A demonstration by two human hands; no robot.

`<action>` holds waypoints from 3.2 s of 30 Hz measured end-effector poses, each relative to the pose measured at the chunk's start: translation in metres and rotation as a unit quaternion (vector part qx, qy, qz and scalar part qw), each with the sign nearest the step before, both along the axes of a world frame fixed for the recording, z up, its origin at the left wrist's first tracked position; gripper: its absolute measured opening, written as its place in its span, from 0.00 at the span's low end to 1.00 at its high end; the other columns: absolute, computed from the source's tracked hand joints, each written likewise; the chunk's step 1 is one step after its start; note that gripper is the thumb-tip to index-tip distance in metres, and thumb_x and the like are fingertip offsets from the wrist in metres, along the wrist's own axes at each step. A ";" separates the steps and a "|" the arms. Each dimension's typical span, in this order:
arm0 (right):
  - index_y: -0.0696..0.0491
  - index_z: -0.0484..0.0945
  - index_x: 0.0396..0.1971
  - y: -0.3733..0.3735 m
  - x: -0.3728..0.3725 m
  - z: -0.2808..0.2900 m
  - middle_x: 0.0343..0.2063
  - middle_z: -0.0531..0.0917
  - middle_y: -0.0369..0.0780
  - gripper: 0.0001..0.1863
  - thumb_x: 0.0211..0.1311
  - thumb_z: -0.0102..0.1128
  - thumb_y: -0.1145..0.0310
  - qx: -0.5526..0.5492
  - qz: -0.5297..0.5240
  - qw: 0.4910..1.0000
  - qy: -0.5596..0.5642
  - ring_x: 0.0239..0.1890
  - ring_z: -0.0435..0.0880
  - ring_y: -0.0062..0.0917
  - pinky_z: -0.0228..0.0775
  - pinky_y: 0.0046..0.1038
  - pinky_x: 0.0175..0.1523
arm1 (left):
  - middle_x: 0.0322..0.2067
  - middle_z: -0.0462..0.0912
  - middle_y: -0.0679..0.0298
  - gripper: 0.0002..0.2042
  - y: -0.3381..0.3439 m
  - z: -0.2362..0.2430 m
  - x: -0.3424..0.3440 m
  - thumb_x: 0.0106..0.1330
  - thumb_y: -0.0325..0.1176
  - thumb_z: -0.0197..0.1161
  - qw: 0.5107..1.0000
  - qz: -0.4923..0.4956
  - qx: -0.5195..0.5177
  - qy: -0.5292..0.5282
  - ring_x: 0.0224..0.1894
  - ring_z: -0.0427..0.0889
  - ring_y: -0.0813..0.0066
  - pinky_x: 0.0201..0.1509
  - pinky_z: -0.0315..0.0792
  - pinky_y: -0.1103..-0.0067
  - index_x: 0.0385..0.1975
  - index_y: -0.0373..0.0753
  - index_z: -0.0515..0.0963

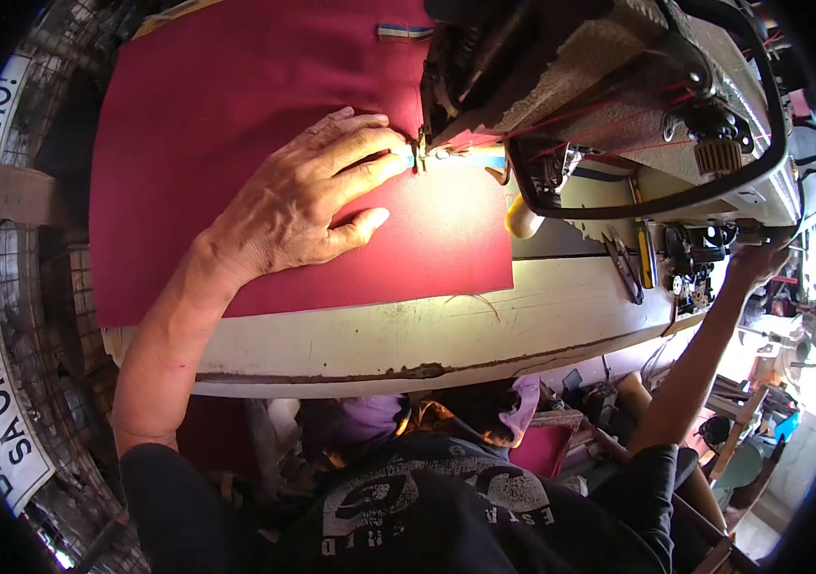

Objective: Sewing colorful straps onto a pink fabric piece to assemble a bag using an industrial sewing machine.

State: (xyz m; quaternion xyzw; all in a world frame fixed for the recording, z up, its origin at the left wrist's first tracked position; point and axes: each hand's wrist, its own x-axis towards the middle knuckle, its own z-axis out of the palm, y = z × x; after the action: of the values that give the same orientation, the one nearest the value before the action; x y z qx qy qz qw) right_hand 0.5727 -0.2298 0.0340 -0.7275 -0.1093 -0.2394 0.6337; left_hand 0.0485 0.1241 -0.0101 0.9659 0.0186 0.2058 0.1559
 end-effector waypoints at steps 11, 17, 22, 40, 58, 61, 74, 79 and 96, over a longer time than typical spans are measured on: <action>0.53 0.70 0.46 -0.007 0.010 -0.049 0.36 0.79 0.38 0.15 0.77 0.50 0.55 -0.010 0.062 0.998 0.031 0.35 0.78 0.23 0.71 0.28 0.33 | 0.56 0.78 0.55 0.23 -0.015 -0.001 -0.001 0.56 0.29 0.69 0.999 0.030 0.006 -0.013 0.62 0.75 0.56 0.72 0.67 0.64 0.54 0.35 0.78; 0.58 0.66 0.60 0.001 -0.036 -0.034 0.45 0.81 0.46 0.22 0.74 0.55 0.62 -0.145 0.060 0.985 -0.079 0.46 0.82 0.32 0.74 0.29 0.48 | 0.52 0.76 0.51 0.24 -0.095 -0.007 0.016 0.57 0.33 0.68 0.963 0.263 0.020 -0.047 0.56 0.74 0.50 0.65 0.68 0.61 0.54 0.31 0.75; 0.58 0.68 0.64 0.040 -0.198 -0.022 0.53 0.80 0.45 0.27 0.67 0.63 0.71 -0.076 0.097 0.992 -0.014 0.55 0.80 0.33 0.74 0.35 0.58 | 0.50 0.76 0.54 0.25 -0.132 -0.006 0.033 0.58 0.40 0.69 0.937 0.342 0.075 0.018 0.52 0.73 0.55 0.56 0.69 0.61 0.52 0.33 0.75; 0.53 0.78 0.53 0.174 -0.352 -0.050 0.46 0.79 0.43 0.24 0.56 0.69 0.62 -0.371 0.509 0.714 -0.307 0.49 0.78 0.40 0.72 0.40 0.49 | 0.50 0.80 0.54 0.15 -0.071 -0.004 -0.007 0.61 0.29 0.65 0.992 0.110 0.038 -0.057 0.56 0.77 0.57 0.64 0.68 0.64 0.47 0.33 0.78; 0.54 0.77 0.57 0.169 -0.356 -0.056 0.45 0.80 0.44 0.25 0.62 0.63 0.58 -0.382 0.478 0.727 -0.311 0.46 0.78 0.37 0.67 0.38 0.46 | 0.56 0.76 0.53 0.23 -0.059 -0.002 -0.004 0.56 0.21 0.62 0.994 0.096 0.053 -0.029 0.59 0.74 0.54 0.65 0.69 0.63 0.56 0.33 0.74; 0.55 0.77 0.56 0.169 -0.355 -0.059 0.45 0.79 0.44 0.25 0.62 0.63 0.58 -0.367 0.482 0.728 -0.320 0.46 0.78 0.37 0.67 0.39 0.47 | 0.57 0.76 0.53 0.24 -0.063 -0.004 -0.005 0.58 0.23 0.62 0.992 0.117 0.049 -0.018 0.61 0.73 0.52 0.65 0.68 0.63 0.57 0.33 0.74; 0.52 0.81 0.44 0.090 -0.315 0.001 0.45 0.82 0.44 0.16 0.54 0.73 0.71 -0.385 0.512 0.744 -0.190 0.50 0.82 0.39 0.76 0.40 0.54 | 0.57 0.75 0.51 0.26 -0.058 0.001 -0.005 0.56 0.25 0.66 0.993 0.111 -0.004 0.025 0.63 0.71 0.48 0.70 0.67 0.61 0.58 0.32 0.74; 0.55 0.80 0.56 0.020 -0.189 0.087 0.54 0.84 0.41 0.18 0.77 0.44 0.68 -0.506 0.053 0.807 -0.300 0.55 0.83 0.29 0.71 0.30 0.62 | 0.55 0.75 0.51 0.26 -0.054 0.003 0.000 0.56 0.26 0.67 0.994 0.102 -0.010 0.031 0.62 0.72 0.47 0.69 0.69 0.60 0.58 0.32 0.74; 0.57 0.82 0.53 0.082 0.114 0.135 0.45 0.86 0.47 0.30 0.73 0.52 0.44 -0.504 0.220 0.835 -0.024 0.47 0.84 0.31 0.70 0.30 0.57 | 0.55 0.75 0.53 0.23 -0.038 0.004 0.007 0.56 0.30 0.68 0.995 0.092 0.025 -0.003 0.62 0.73 0.52 0.69 0.68 0.62 0.53 0.32 0.76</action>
State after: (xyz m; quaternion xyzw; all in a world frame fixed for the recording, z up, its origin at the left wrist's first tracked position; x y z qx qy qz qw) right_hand 0.6871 -0.1476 0.1691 -0.8971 -0.3869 -0.0225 0.2122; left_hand 0.0559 0.0864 -0.0065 0.9631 0.1013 0.2226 0.1122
